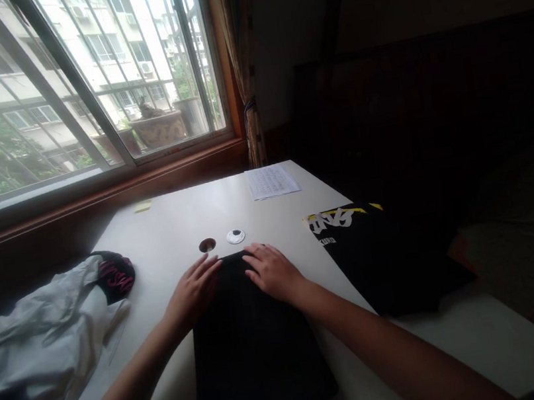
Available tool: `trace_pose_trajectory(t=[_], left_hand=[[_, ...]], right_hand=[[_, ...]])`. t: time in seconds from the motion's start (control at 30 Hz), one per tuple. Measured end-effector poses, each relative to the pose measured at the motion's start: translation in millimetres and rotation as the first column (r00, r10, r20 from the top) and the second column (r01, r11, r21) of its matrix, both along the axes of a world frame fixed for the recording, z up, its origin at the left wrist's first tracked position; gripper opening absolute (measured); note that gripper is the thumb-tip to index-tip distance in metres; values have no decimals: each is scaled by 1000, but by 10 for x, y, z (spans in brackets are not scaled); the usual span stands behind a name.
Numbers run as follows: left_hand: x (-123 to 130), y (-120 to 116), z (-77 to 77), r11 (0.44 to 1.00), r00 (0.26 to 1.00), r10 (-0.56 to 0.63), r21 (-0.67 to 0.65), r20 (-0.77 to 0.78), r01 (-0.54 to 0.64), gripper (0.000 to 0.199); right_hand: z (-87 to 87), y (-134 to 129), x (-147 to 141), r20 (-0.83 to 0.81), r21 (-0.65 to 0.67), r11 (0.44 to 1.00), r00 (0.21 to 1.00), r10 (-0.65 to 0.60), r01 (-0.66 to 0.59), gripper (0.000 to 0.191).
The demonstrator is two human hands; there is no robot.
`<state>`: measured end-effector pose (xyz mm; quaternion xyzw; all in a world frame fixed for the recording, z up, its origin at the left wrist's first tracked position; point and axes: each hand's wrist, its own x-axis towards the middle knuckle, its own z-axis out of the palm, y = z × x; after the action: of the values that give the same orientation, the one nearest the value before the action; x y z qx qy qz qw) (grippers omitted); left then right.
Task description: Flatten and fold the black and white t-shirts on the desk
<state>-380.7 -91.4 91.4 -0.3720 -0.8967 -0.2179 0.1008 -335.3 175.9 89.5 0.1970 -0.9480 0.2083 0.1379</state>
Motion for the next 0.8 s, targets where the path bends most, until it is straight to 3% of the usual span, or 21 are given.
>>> trace_pose_trajectory(t=[0.13, 0.33, 0.53, 0.8], left_hand=[[37, 158, -218, 976, 999, 37, -211, -38, -44, 56], [-57, 85, -320, 971, 990, 123, -216, 63, -107, 60], [-121, -57, -280, 970, 968, 203, -166, 145, -179, 56], [-320, -218, 44, 971, 920, 238, -66, 313, -229, 50]], right_hand=[[-100, -41, 71, 174, 86, 994, 984, 47, -63, 56], [-103, 72, 107, 273, 140, 990, 961, -31, -8, 66], [-47, 185, 349, 338, 151, 987, 935, -105, 56, 64], [75, 336, 1234, 407, -49, 978, 898, -166, 203, 71]])
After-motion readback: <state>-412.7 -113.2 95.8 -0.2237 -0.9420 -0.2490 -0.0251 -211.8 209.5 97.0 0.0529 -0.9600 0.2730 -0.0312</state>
